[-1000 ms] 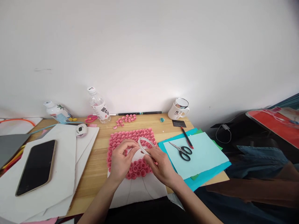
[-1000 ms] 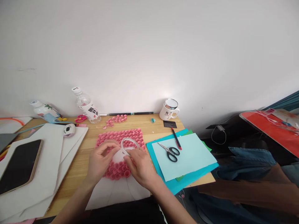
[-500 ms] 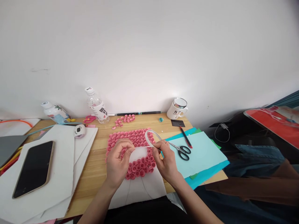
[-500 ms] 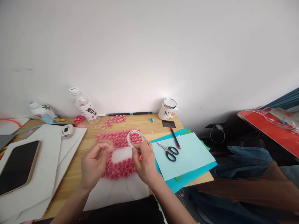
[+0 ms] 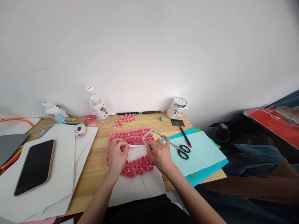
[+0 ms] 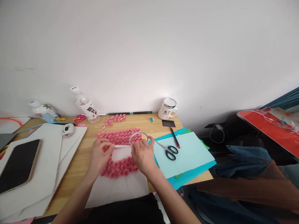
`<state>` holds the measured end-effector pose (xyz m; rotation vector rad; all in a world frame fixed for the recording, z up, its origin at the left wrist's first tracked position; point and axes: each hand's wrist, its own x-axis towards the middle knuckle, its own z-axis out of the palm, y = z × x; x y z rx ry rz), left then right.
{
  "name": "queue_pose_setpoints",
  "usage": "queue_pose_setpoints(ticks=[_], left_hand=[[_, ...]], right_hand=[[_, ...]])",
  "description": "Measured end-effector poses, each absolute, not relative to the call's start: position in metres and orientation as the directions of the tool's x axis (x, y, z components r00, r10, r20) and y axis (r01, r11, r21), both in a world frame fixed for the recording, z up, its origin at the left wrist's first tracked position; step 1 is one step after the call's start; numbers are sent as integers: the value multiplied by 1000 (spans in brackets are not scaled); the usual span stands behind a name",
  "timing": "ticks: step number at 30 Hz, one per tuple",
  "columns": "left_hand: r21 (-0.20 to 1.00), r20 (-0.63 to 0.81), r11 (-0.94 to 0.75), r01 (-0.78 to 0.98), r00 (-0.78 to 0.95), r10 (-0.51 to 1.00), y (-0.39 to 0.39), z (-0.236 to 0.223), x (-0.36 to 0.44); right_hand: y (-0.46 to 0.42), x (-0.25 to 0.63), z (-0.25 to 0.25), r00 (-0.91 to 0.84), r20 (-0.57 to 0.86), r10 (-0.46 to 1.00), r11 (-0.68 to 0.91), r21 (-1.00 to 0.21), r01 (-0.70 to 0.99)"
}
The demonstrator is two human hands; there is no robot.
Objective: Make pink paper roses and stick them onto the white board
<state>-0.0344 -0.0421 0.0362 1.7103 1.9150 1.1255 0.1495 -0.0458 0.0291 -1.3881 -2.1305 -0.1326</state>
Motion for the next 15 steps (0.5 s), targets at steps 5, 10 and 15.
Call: queue_pose_setpoints(ticks=[5,10,15], left_hand=[[649,244,28,761,-243,939,-41,13,-35],[614,238,22,789,-212,948,-45,7,-36],[599,255,17,800,-211,943,-47,4,-37]], right_hand=[[-42,140,12,-241,497,833,384,-206,900],[-44,142,3,-236,501,832,388,-222,894],[-46,144,2,-225,515,827,397,-252,883]])
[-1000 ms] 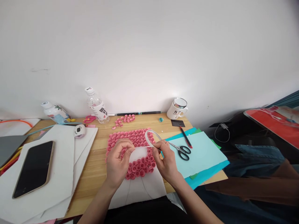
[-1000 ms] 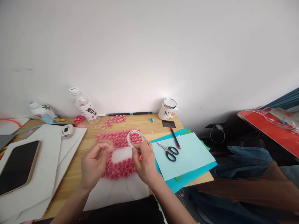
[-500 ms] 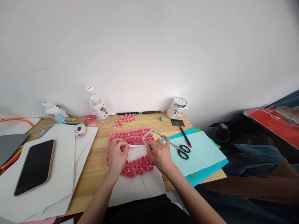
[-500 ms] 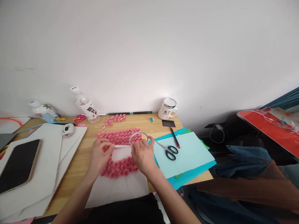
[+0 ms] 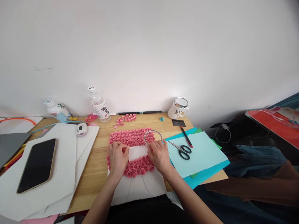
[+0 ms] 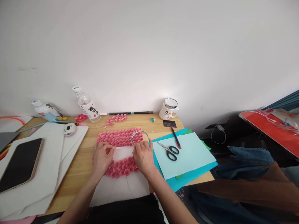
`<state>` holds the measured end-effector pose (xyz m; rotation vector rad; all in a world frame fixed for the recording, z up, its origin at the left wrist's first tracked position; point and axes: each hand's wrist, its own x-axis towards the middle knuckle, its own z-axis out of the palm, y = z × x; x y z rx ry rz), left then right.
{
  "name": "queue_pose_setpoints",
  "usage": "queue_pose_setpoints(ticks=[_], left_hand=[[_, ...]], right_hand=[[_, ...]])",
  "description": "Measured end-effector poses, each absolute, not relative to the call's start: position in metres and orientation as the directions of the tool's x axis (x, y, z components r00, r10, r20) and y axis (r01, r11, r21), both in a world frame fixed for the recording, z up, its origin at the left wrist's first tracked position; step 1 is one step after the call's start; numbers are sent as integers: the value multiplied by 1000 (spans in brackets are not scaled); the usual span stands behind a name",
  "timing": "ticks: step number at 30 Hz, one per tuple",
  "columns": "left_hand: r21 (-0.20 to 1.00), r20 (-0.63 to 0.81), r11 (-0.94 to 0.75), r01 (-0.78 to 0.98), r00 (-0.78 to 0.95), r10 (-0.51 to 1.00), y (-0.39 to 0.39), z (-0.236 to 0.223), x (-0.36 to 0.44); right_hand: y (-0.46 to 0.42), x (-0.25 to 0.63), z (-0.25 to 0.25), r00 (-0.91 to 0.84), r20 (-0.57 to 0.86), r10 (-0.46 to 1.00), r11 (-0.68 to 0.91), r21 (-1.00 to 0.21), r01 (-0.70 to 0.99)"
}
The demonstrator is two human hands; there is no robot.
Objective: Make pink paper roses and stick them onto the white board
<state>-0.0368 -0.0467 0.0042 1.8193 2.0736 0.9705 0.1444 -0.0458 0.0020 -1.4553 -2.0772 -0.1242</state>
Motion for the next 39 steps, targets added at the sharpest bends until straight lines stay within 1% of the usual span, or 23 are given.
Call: queue_pose_setpoints(ticks=[3,5,7,9,11,13,14,15,16,17,18,19,20,21,24,27,31,33,35,39], left_hand=[[632,271,-12,775,-206,940,-48,7,-38],[675,289,-61,735,-188,939,-50,12,-37],[712,323,-116,693,-177,930,-53,19,-34],[727,366,-158,668,-183,912,-55,29,-31],[721,416,-194,666,-192,889,-57,39,-31],[713,461,-223,664,-205,863,-56,47,-38],[722,477,-215,658,-247,843,-55,51,-43],[744,481,-187,642,-319,817,-53,55,-49],[795,438,-139,591,-399,806,-51,59,-54],[858,372,-105,503,-467,802,-50,63,-57],[911,319,-121,395,-486,814,-48,67,-58],[940,303,-180,290,-470,829,-48,71,-56],[949,305,-231,216,-429,851,-47,75,-52],[946,319,-269,180,-369,873,-48,78,-46],[934,348,-316,166,-232,908,-53,82,-23],[920,375,-342,191,-174,911,-58,79,-10],[895,410,-366,255,-144,901,-59,71,-9],[899,392,-344,270,-149,908,-59,69,-9],[916,358,-312,253,-158,920,-58,68,-9],[945,303,-277,174,-144,942,-56,67,-7]], right_hand=[[-45,146,3,-193,534,823,408,-319,855],[-46,146,7,-131,551,824,412,-424,806],[-48,144,14,-36,549,835,401,-564,722],[-50,143,24,60,497,866,364,-708,605],[-52,144,34,132,405,905,303,-829,471],[-50,149,44,216,327,920,239,-905,352],[-49,153,47,274,308,911,218,-924,313],[-47,158,50,338,300,892,202,-934,295],[-46,163,53,379,303,874,192,-934,302],[-45,166,55,376,307,874,187,-928,322],[-44,167,57,321,304,897,194,-923,332],[-45,167,59,248,292,924,206,-925,320],[-46,165,61,167,273,948,217,-931,293],[-47,161,63,93,250,964,220,-943,250],[-55,147,66,-31,201,979,203,-967,155],[-60,137,67,-87,179,980,191,-970,151],[-64,128,66,-68,128,989,138,-977,160],[-65,124,65,-48,93,994,99,-985,143],[-66,120,63,-33,75,997,79,-986,146],[-65,118,57,-30,88,996,92,-979,179]])
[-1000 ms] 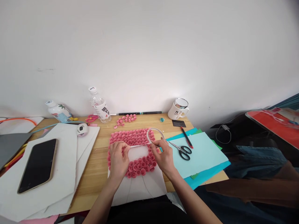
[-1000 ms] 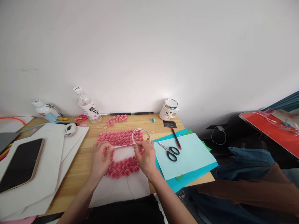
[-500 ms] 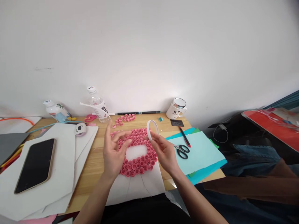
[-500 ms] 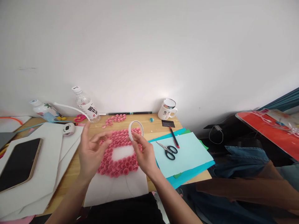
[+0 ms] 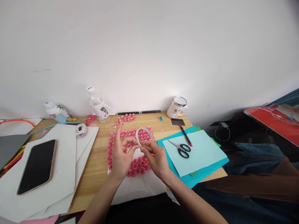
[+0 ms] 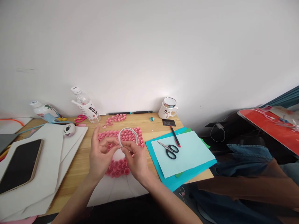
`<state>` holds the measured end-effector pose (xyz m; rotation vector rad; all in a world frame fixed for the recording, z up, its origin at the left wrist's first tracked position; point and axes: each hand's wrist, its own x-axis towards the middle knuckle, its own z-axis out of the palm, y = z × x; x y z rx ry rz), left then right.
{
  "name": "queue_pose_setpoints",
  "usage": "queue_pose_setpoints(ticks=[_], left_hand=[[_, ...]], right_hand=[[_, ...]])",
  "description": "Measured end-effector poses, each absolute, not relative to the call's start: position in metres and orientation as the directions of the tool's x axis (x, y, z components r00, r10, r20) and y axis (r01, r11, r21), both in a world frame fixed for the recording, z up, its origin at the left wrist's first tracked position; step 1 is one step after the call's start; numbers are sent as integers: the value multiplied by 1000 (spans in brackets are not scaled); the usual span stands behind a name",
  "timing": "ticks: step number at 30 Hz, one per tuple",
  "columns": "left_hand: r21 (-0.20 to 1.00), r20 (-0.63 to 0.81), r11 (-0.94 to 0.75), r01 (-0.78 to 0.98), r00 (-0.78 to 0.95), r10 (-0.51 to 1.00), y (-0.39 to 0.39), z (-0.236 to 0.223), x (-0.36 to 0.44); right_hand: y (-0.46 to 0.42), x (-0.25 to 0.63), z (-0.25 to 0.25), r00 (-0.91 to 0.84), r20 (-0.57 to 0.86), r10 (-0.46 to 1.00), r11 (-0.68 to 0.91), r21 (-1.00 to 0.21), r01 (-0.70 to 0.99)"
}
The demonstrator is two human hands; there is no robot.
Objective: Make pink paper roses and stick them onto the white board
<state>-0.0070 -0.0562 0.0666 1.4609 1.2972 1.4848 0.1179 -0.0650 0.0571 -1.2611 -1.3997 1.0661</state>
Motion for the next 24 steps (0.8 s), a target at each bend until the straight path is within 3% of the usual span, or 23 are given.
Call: queue_pose_setpoints(ticks=[5,11,24], left_hand=[[942,329,-315,113,-141,934,-54,63,-5],[943,305,-266,198,-203,931,-55,59,-4],[941,325,-292,171,-215,921,-54,54,-4]], right_hand=[[-64,119,53,-31,93,995,97,-977,191],[-62,118,55,-30,86,996,91,-972,215],[-60,118,55,-40,94,995,101,-963,249]])
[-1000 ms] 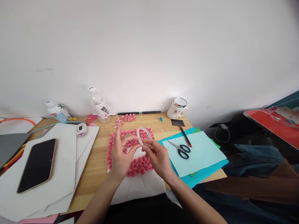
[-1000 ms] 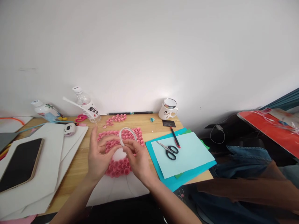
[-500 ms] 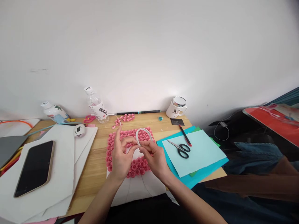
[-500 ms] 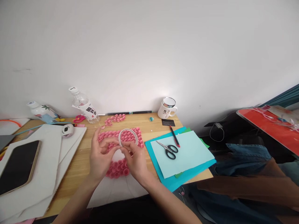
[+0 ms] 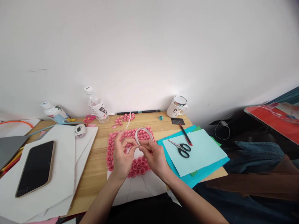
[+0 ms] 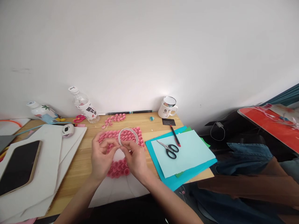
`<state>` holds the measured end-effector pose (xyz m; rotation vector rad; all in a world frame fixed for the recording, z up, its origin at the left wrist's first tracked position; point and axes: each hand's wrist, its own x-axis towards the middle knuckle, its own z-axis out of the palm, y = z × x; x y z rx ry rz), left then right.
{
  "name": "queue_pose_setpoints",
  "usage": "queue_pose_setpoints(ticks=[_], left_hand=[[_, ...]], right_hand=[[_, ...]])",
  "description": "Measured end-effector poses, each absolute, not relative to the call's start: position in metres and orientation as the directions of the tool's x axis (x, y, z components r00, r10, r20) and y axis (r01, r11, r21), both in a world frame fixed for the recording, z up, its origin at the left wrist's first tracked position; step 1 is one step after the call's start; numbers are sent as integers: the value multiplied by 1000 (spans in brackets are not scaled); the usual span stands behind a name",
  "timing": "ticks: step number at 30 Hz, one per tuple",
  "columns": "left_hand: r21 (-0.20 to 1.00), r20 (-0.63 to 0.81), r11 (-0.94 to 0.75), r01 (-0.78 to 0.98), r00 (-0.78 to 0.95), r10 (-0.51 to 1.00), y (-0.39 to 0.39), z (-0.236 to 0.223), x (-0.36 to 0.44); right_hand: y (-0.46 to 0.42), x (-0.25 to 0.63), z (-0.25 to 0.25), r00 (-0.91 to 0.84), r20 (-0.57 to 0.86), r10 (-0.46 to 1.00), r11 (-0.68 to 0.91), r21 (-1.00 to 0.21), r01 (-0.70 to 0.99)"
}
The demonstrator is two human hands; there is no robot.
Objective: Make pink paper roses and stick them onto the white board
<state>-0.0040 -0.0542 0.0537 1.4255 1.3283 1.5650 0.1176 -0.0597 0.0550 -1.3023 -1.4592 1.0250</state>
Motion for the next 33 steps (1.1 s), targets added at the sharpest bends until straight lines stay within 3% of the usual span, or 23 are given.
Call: queue_pose_setpoints(ticks=[12,19,22,25,28,33], left_hand=[[937,349,-331,114,-212,913,-54,54,-4],[923,358,-318,216,-185,915,-52,58,-8],[912,397,-368,180,-164,903,-48,61,-13],[911,401,-372,175,-178,898,-46,66,-21],[924,375,-345,164,-211,903,-46,70,-29],[952,299,-275,137,-209,931,-46,71,-34]], right_hand=[[-60,121,54,-46,143,989,150,-947,284],[-58,129,53,-151,207,967,244,-923,297],[-52,138,56,-211,331,920,389,-844,369],[-44,149,59,-233,505,831,549,-674,494],[-36,158,58,-218,562,798,567,-578,587],[-33,164,56,-221,561,798,556,-543,629]])
